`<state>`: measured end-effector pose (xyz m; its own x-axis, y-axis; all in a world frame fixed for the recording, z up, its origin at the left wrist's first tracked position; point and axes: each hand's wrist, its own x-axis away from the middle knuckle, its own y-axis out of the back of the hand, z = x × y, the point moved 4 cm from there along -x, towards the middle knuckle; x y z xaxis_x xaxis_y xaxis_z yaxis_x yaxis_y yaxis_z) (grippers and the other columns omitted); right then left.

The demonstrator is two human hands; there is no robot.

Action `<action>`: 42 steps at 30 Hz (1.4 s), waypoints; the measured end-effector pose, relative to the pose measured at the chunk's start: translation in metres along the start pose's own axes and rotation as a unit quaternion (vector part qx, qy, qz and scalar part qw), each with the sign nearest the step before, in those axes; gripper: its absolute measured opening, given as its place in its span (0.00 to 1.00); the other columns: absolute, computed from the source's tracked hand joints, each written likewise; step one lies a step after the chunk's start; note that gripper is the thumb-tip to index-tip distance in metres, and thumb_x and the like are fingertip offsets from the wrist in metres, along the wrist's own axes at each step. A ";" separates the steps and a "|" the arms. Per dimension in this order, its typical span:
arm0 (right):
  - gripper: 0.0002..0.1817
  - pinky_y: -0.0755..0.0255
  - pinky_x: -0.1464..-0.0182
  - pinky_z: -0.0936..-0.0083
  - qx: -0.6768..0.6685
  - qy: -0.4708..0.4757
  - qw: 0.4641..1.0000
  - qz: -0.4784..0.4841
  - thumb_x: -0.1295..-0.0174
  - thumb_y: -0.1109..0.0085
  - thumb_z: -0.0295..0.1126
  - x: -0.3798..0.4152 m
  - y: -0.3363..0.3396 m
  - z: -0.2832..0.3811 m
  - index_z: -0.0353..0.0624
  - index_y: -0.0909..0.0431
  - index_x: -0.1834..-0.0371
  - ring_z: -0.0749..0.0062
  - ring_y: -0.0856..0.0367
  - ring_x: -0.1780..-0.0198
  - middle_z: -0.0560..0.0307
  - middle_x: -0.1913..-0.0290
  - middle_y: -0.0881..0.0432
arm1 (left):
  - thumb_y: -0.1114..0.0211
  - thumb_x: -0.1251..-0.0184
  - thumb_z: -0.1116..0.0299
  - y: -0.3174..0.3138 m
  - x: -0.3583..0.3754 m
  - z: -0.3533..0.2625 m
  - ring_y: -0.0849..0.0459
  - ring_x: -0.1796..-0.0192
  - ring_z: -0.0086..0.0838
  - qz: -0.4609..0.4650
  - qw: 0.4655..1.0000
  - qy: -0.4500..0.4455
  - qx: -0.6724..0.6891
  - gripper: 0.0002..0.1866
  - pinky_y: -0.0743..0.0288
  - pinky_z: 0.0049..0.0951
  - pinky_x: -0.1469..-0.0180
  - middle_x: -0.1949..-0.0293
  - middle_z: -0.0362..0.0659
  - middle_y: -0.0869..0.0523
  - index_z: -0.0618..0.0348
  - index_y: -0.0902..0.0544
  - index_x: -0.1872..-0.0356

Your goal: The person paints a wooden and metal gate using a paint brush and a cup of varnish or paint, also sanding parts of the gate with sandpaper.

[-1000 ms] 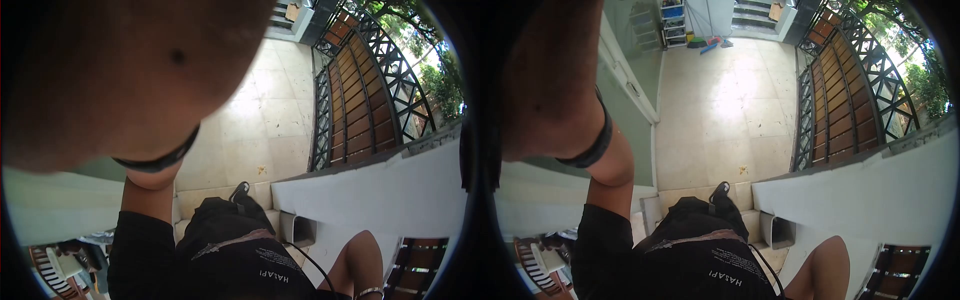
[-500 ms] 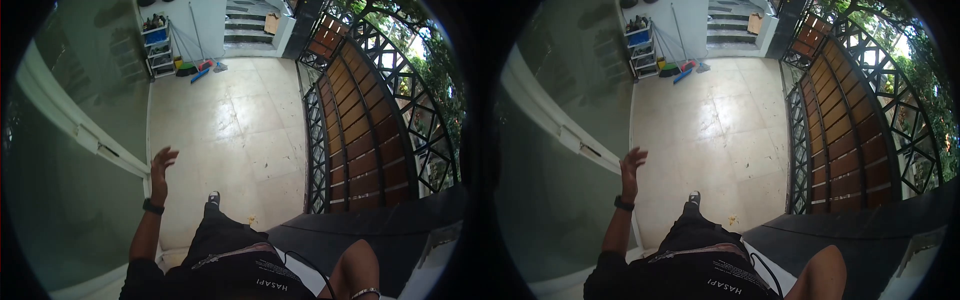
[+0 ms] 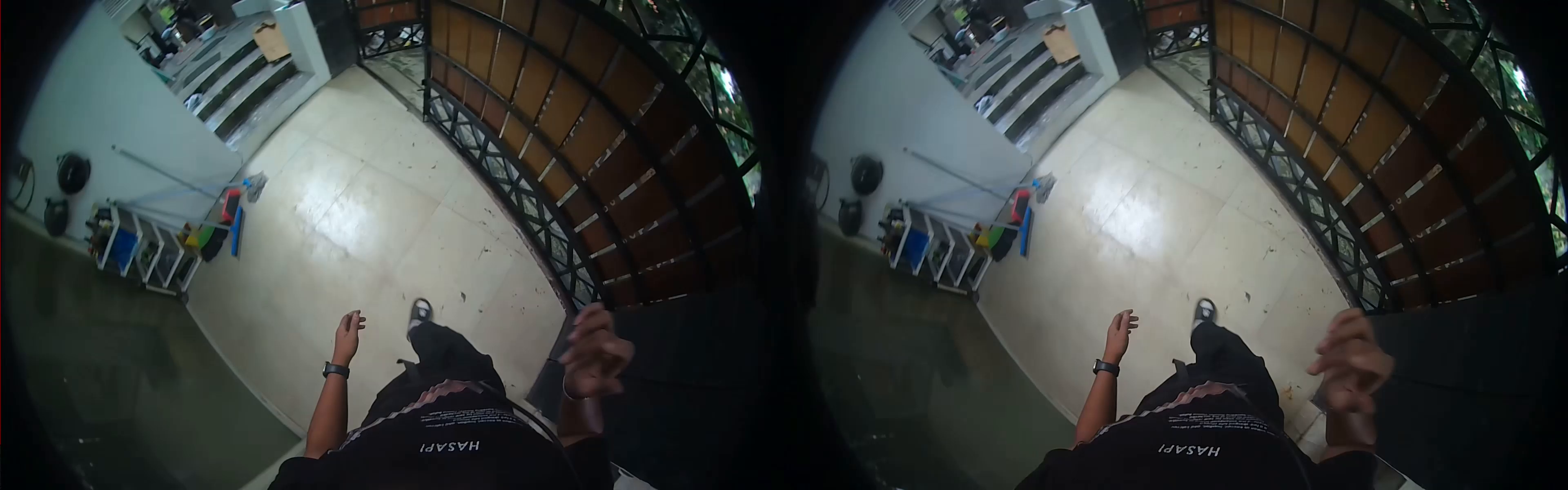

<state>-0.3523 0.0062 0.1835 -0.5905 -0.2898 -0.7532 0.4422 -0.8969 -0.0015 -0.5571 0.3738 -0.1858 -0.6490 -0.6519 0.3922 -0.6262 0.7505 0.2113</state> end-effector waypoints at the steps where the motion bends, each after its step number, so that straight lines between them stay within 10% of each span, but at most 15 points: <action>1: 0.29 0.30 0.52 0.65 0.024 -0.057 0.996 0.063 0.28 0.60 0.62 -0.008 -0.013 -0.045 0.49 0.23 0.49 0.71 0.24 0.65 0.64 0.72 0.19 | 0.49 0.23 0.49 -0.001 -0.056 -0.032 0.16 0.52 0.32 0.043 0.997 -0.054 -0.018 0.28 0.23 0.31 0.49 0.51 0.51 0.15 0.65 0.25 0.39; 5: 0.17 0.26 0.61 0.72 0.127 -0.366 0.914 0.122 0.28 0.46 0.41 0.015 -0.057 -0.302 0.40 0.25 0.46 0.68 0.21 0.70 0.56 0.73 0.21 | 0.41 0.25 0.56 0.018 -0.247 -0.094 0.16 0.53 0.32 0.069 0.991 -0.086 -0.078 0.24 0.22 0.32 0.47 0.52 0.51 0.16 0.67 0.24 0.41; 8: 0.21 0.25 0.60 0.68 0.196 -0.468 0.837 0.205 0.29 0.45 0.45 0.035 -0.097 -0.434 0.44 0.26 0.40 0.60 0.17 0.68 0.54 0.72 0.16 | 0.41 0.28 0.46 0.066 -0.328 -0.028 0.14 0.52 0.37 0.025 0.992 0.086 -0.090 0.32 0.22 0.35 0.52 0.48 0.51 0.16 0.65 0.28 0.37; 11: 0.23 0.25 0.60 0.64 0.220 -0.435 0.806 0.336 0.29 0.47 0.49 -0.003 -0.147 -0.488 0.46 0.27 0.40 0.57 0.16 0.66 0.53 0.71 0.15 | 0.37 0.31 0.47 0.105 -0.334 0.007 0.12 0.57 0.35 0.131 0.949 0.225 -0.177 0.32 0.21 0.27 0.66 0.55 0.54 0.13 0.70 0.24 0.42; 13: 0.23 0.25 0.61 0.64 0.217 -0.453 0.791 0.348 0.29 0.46 0.49 -0.026 -0.163 -0.531 0.47 0.27 0.39 0.57 0.16 0.67 0.53 0.70 0.16 | 0.32 0.36 0.47 0.144 -0.355 0.109 0.12 0.61 0.34 0.125 0.956 0.215 -0.158 0.32 0.18 0.31 0.64 0.58 0.55 0.13 0.72 0.20 0.47; 14: 0.22 0.24 0.61 0.63 0.240 -0.445 0.793 0.339 0.29 0.46 0.49 -0.035 -0.169 -0.555 0.47 0.26 0.40 0.57 0.16 0.66 0.52 0.69 0.16 | 0.31 0.37 0.49 0.150 -0.359 0.069 0.12 0.63 0.30 0.165 0.943 0.026 -0.288 0.29 0.18 0.32 0.63 0.60 0.55 0.12 0.69 0.17 0.51; 18: 0.22 0.24 0.57 0.58 0.319 -0.483 0.764 0.283 0.30 0.49 0.51 -0.071 -0.169 -0.641 0.43 0.16 0.62 0.51 0.16 0.60 0.48 0.64 0.14 | 0.31 0.37 0.49 0.211 -0.482 0.051 0.12 0.64 0.33 0.241 0.901 0.049 -0.358 0.27 0.18 0.35 0.63 0.61 0.54 0.12 0.67 0.16 0.52; 23: 0.32 0.23 0.62 0.66 0.308 -0.621 0.720 0.014 0.31 0.47 0.53 -0.060 -0.177 -0.725 0.37 0.17 0.84 0.59 0.16 0.75 0.49 0.80 0.16 | 0.33 0.36 0.50 0.231 -0.687 -0.024 0.12 0.65 0.38 0.285 0.860 0.070 -0.417 0.25 0.18 0.39 0.61 0.62 0.53 0.12 0.65 0.15 0.53; 27: 0.29 0.21 0.57 0.67 0.320 -0.699 0.634 0.084 0.30 0.49 0.50 -0.071 -0.209 -0.768 0.37 0.14 0.79 0.63 0.13 0.71 0.50 0.78 0.14 | 0.34 0.35 0.52 0.156 -0.923 -0.151 0.12 0.70 0.34 0.234 0.886 0.077 -0.392 0.22 0.19 0.35 0.64 0.66 0.49 0.11 0.64 0.14 0.54; 28: 0.29 0.20 0.56 0.67 0.328 -0.708 0.617 0.107 0.30 0.50 0.50 -0.079 -0.218 -0.780 0.37 0.13 0.78 0.63 0.13 0.70 0.50 0.77 0.14 | 0.33 0.37 0.48 0.145 -0.999 -0.180 0.13 0.51 0.45 0.181 0.905 0.041 -0.383 0.26 0.21 0.40 0.48 0.57 0.58 0.12 0.64 0.15 0.52; 31: 0.28 0.21 0.60 0.67 0.287 -0.722 0.629 0.021 0.31 0.49 0.48 -0.115 -0.244 -0.820 0.36 0.15 0.79 0.62 0.13 0.71 0.49 0.76 0.13 | 0.34 0.36 0.49 0.090 -1.135 -0.345 0.13 0.52 0.47 0.119 0.935 -0.104 -0.318 0.27 0.20 0.38 0.49 0.56 0.60 0.13 0.65 0.17 0.50; 36: 0.29 0.23 0.62 0.63 0.289 -0.669 0.681 0.062 0.34 0.50 0.50 -0.198 -0.276 -0.926 0.34 0.16 0.78 0.54 0.16 0.73 0.44 0.78 0.16 | 0.35 0.31 0.52 -0.017 -1.222 -0.535 0.13 0.58 0.36 0.197 0.940 -0.202 -0.192 0.25 0.20 0.32 0.54 0.56 0.53 0.13 0.64 0.20 0.44; 42: 0.25 0.22 0.60 0.67 0.274 -0.643 0.711 0.073 0.32 0.52 0.43 -0.297 -0.254 -1.108 0.36 0.15 0.80 0.58 0.14 0.72 0.49 0.78 0.15 | 0.35 0.31 0.49 -0.096 -1.294 -0.562 0.13 0.58 0.33 0.364 0.907 -0.118 -0.177 0.29 0.20 0.31 0.53 0.56 0.51 0.13 0.64 0.22 0.42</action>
<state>0.4591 0.6897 -0.3208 -0.8501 -0.1436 0.5066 0.4412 -0.7195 0.5363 0.5852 1.2060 -0.2103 -0.9354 0.0572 0.3490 0.1569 0.9515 0.2646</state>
